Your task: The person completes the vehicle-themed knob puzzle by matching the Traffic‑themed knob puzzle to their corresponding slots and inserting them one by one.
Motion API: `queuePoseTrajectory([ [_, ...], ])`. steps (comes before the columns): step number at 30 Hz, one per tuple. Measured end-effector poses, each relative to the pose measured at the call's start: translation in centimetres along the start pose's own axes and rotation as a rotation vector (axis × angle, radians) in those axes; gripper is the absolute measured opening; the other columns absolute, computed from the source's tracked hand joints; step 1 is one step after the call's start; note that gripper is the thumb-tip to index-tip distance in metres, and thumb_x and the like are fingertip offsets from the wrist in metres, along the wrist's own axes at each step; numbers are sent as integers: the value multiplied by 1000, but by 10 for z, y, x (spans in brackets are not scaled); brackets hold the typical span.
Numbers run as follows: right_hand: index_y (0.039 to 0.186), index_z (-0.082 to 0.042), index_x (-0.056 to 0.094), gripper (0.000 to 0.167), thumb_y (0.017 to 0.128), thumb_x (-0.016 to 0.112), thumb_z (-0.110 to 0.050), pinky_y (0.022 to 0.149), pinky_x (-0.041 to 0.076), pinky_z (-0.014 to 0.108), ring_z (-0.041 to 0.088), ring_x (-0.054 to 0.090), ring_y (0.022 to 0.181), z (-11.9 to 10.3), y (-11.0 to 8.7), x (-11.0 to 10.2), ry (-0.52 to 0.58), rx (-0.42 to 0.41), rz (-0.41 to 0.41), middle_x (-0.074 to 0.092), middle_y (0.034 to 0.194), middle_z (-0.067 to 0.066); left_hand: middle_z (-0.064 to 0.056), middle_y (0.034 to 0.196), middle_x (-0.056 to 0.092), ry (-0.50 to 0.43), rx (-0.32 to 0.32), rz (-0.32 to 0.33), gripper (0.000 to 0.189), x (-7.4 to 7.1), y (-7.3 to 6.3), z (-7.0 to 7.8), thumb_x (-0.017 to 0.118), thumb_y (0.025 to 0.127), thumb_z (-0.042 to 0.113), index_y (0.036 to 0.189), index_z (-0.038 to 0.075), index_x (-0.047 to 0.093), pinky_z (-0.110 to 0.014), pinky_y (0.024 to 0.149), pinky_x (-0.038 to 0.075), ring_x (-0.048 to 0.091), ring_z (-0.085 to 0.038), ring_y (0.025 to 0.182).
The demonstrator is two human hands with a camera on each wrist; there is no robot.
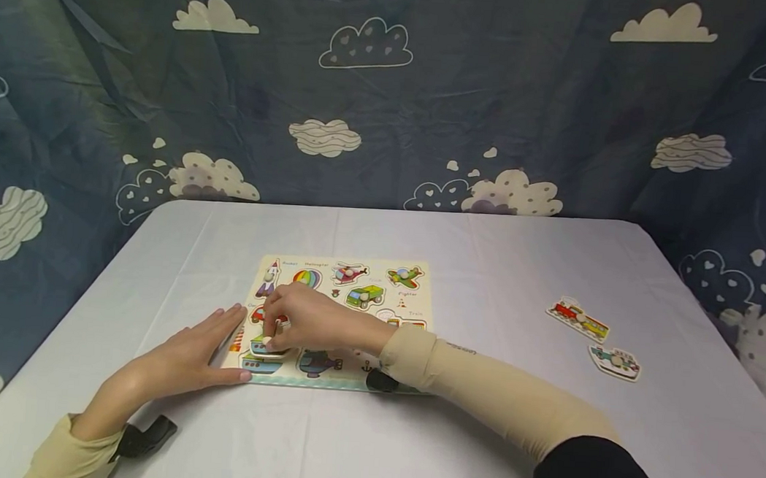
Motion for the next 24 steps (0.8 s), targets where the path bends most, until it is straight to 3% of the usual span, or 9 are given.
queuePoseTrajectory([
  [13,81,-26,74,9,82,82,-29,97,38,24,13,48,114,-15,10,15,-99,-71,-12,61,119,-3,-20,158,26,-7,14,10,105,-1,-1,1,71,81,61,155,1,26,-74,101,22,23,-42,144],
  [24,76,-28,73,13,81,83,-35,98,37,24,12,47,113,-15,12,18,-158,-55,-21,61,117,-6,-20,159,24,-6,17,4,106,0,1,1,70,81,63,155,0,25,-75,101,21,22,-42,144],
])
Point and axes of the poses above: each hand's wrist, its own y-axis towards the middle knuckle, its own x-axis out of the palm, z = x × y, the point moved 9 cm from there along y, towards the middle knuckle
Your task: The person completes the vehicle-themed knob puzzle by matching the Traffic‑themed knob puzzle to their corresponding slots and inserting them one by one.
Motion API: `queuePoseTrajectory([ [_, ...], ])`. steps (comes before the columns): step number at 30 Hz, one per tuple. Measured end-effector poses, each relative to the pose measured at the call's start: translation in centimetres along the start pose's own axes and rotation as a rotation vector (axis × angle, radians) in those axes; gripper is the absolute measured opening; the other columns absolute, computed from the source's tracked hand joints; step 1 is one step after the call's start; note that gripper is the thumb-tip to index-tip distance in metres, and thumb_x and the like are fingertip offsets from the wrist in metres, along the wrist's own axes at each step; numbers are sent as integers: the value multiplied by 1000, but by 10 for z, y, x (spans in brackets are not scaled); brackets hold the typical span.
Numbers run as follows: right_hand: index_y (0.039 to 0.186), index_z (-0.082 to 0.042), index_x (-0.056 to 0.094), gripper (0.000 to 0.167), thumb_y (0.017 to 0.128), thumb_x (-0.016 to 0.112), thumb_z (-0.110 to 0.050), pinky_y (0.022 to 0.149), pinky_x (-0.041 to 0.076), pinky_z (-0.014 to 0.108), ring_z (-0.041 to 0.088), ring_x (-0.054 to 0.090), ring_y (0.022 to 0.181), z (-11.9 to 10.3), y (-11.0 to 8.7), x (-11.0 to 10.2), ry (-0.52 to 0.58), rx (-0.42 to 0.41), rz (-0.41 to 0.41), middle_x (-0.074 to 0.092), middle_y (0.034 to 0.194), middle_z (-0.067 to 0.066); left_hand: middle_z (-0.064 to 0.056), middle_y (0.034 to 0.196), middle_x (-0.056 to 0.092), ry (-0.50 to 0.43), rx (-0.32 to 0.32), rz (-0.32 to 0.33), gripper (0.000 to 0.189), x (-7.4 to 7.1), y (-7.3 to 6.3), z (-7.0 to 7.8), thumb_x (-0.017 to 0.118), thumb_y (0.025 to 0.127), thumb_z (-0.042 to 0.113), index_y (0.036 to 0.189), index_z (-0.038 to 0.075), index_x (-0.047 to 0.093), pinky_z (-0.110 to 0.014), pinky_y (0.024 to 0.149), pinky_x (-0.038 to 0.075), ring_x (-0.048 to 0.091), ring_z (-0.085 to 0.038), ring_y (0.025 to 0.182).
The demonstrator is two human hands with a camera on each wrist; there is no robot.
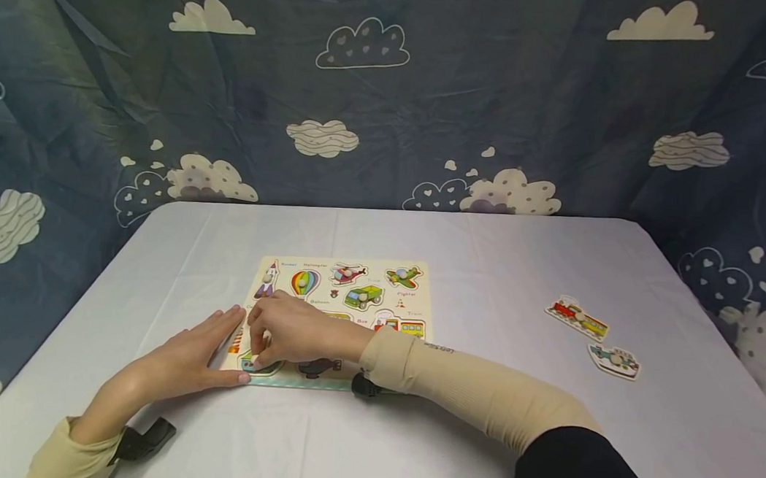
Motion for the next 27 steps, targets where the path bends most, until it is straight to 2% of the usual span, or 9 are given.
queuePoseTrajectory([
  [6,79,-28,74,10,81,82,-34,100,37,26,15,48,117,0,2,2,8,10,-18,60,123,-4,-20,159,24,0,-5,0,106,-1,0,0,70,81,63,155,1,25,-75,101,21,22,-42,144],
  [14,87,-27,77,8,81,83,-26,103,36,30,19,46,123,9,1,3,84,45,-33,58,132,-2,-20,158,26,6,0,8,106,-1,0,0,70,80,63,154,1,27,-75,101,22,24,-43,143],
  [21,90,-25,77,11,82,80,-18,104,35,31,17,47,122,15,-2,-6,136,31,-12,58,130,-1,-20,158,26,6,-6,6,106,-1,0,0,71,80,63,154,1,27,-74,102,22,24,-42,144],
  [27,98,-22,78,13,86,77,-18,107,34,35,20,44,130,20,-11,-20,172,68,3,54,137,2,-19,159,24,9,-24,-5,108,0,0,-1,70,80,64,155,2,25,-73,103,21,22,-41,144],
])
Point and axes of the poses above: each hand's wrist, its own y-axis towards the middle knuckle, its own x-axis out of the palm, z = x × y, the point moved 9 cm from there along y, towards the middle knuckle
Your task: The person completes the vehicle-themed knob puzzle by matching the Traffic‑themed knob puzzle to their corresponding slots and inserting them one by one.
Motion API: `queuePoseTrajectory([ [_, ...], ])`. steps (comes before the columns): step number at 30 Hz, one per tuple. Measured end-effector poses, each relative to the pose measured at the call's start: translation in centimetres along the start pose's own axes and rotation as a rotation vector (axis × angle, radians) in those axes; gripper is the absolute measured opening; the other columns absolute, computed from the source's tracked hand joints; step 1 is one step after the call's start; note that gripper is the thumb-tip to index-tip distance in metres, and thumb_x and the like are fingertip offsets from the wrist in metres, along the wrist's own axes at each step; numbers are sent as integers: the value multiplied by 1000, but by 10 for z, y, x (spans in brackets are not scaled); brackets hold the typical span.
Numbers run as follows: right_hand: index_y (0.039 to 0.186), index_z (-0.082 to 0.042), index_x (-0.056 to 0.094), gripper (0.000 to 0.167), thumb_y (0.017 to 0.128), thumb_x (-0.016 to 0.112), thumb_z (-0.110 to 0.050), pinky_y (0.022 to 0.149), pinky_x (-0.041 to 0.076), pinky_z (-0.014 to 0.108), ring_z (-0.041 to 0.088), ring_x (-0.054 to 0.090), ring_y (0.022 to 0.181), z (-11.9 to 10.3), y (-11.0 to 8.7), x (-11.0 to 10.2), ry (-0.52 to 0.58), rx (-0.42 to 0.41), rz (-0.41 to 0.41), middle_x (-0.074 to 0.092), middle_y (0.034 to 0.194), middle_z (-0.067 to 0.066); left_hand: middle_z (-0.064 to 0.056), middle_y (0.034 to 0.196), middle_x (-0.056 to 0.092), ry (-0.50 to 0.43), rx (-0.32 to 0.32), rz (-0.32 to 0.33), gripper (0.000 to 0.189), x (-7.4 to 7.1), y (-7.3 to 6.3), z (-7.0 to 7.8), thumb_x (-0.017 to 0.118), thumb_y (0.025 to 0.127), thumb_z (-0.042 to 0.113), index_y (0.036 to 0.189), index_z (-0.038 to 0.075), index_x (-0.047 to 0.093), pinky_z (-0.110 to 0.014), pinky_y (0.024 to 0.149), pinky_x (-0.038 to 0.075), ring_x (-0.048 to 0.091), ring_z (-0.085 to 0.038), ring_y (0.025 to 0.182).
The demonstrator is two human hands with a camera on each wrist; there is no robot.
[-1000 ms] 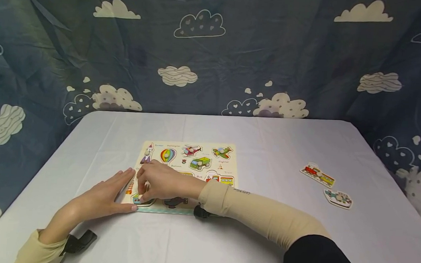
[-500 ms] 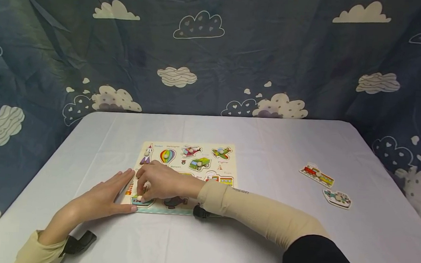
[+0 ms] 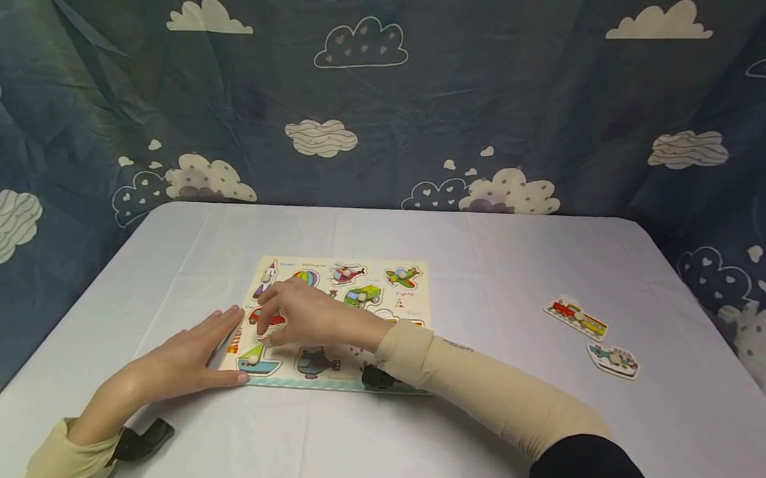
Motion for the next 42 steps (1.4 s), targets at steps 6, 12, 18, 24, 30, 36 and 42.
queuePoseTrajectory([
  [6,101,-19,78,14,87,77,-21,108,33,37,22,41,132,4,-16,-21,9,30,51,54,139,2,-19,159,25,4,2,5,108,0,0,2,70,79,65,155,2,25,-73,103,21,23,-41,144],
  [12,104,-18,76,16,88,76,-22,110,30,41,21,39,135,13,-34,-39,38,58,91,53,140,1,-19,158,26,5,0,13,108,0,0,2,72,79,63,155,2,27,-73,103,22,23,-42,144],
  [18,105,-19,75,16,89,75,-23,107,35,42,20,39,134,21,-54,-52,64,88,118,52,141,-1,-20,158,26,-4,-8,13,108,1,0,2,73,78,62,154,1,27,-73,104,21,23,-42,144],
  [24,104,-20,75,15,89,76,-23,106,37,43,19,40,133,31,-74,-61,56,131,147,53,139,-1,-20,158,26,-5,-7,18,108,1,1,1,74,78,62,154,1,27,-72,104,20,23,-42,144],
  [30,101,-25,74,13,88,76,-22,106,36,45,17,41,132,39,-93,-69,62,157,177,54,138,-5,-19,158,26,-7,-12,12,109,1,0,2,73,77,64,155,2,26,-72,105,19,22,-41,144],
  [36,100,-29,74,14,88,75,-23,105,37,47,18,42,131,47,-115,-78,41,198,203,53,136,-9,-19,159,25,-18,-16,1,110,2,0,2,72,78,65,155,2,25,-72,105,19,22,-41,145],
  [42,102,-28,74,17,88,74,-19,103,40,48,21,43,131,50,-136,-85,43,222,229,53,137,-5,-19,159,24,-12,-23,3,110,3,1,0,72,77,65,155,2,25,-72,105,18,21,-41,145],
])
Point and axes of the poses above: each hand's wrist, its own y-axis towards the middle knuckle, its own x-axis out of the palm, z = x × y, the point moved 9 cm from there along y, towards the middle knuckle
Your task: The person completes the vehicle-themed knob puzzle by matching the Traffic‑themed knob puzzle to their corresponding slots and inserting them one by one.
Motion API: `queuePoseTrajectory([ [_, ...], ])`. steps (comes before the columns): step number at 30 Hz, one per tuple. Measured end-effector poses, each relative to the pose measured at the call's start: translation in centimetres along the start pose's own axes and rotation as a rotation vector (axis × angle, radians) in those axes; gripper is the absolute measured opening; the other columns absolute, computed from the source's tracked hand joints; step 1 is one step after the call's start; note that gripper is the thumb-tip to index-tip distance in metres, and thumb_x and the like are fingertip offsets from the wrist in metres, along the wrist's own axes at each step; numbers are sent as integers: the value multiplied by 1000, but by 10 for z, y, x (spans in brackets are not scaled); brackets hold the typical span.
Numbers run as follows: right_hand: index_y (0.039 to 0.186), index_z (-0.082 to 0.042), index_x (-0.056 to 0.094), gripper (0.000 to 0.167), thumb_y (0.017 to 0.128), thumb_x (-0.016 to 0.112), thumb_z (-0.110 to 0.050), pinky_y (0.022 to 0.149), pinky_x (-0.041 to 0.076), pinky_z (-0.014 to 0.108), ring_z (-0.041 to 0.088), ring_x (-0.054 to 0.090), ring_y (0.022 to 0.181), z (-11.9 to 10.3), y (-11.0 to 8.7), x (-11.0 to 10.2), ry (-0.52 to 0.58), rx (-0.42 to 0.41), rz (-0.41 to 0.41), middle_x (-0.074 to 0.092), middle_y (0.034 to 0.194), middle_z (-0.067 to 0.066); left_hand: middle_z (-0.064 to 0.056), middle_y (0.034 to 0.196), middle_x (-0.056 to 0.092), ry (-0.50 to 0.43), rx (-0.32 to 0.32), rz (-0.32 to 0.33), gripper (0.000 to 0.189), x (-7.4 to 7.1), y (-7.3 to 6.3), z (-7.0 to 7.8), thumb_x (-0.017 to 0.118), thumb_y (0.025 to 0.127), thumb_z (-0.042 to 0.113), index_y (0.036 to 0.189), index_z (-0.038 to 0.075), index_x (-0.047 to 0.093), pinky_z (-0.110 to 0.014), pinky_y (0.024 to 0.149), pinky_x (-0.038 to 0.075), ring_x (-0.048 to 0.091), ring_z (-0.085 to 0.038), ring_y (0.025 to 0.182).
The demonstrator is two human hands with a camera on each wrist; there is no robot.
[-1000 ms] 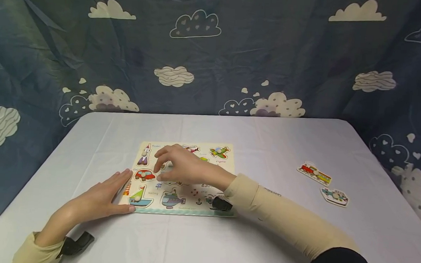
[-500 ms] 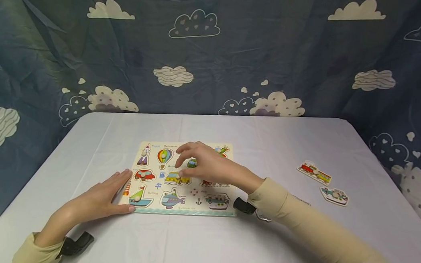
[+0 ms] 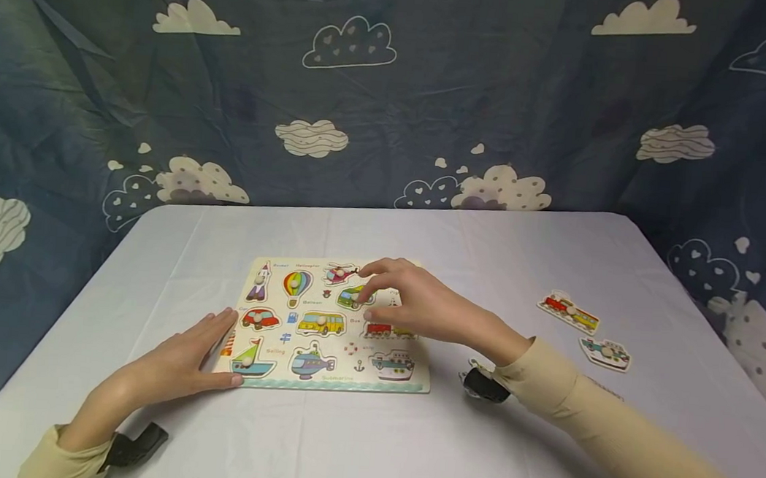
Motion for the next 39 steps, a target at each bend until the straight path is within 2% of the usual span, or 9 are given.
queuePoseTrajectory([
  [8,103,-30,73,18,87,78,-23,100,40,50,23,44,130,13,-22,-18,-14,20,52,53,136,-5,-20,159,24,2,10,2,110,0,-1,1,71,78,65,155,1,25,-72,105,18,21,-42,144],
  [19,106,-27,73,23,86,78,-17,97,42,54,28,46,129,33,-58,-46,-69,100,105,53,137,-1,-20,159,24,-2,7,-1,110,1,-1,1,70,78,66,155,2,25,-72,105,18,21,-43,144],
  [24,108,-29,73,24,86,79,-21,94,43,53,28,44,130,36,-73,-63,-101,114,128,53,138,-2,-20,158,25,4,3,5,111,1,0,0,71,77,67,155,2,25,-72,105,19,21,-42,144],
  [31,108,-27,73,22,86,78,-25,95,42,60,33,41,132,49,-93,-81,-119,150,166,52,138,4,-20,159,24,3,6,5,112,0,0,1,70,76,68,155,3,25,-72,105,18,21,-42,144],
  [37,110,-26,73,22,88,77,-27,83,53,52,34,43,130,65,-113,-95,-139,194,196,50,140,5,-20,159,24,7,6,2,112,1,0,0,69,77,69,155,2,25,-72,105,19,20,-42,144],
  [39,110,-25,72,23,88,77,-26,82,52,51,35,44,128,71,-119,-99,-158,201,206,50,140,5,-20,159,24,11,4,1,113,2,0,0,69,76,70,155,2,25,-72,104,19,20,-42,144],
])
Point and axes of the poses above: each hand's wrist, its own y-axis towards the middle knuckle, its own x-axis out of the palm, z = x × y, the point moved 9 cm from there along y, towards the middle knuckle
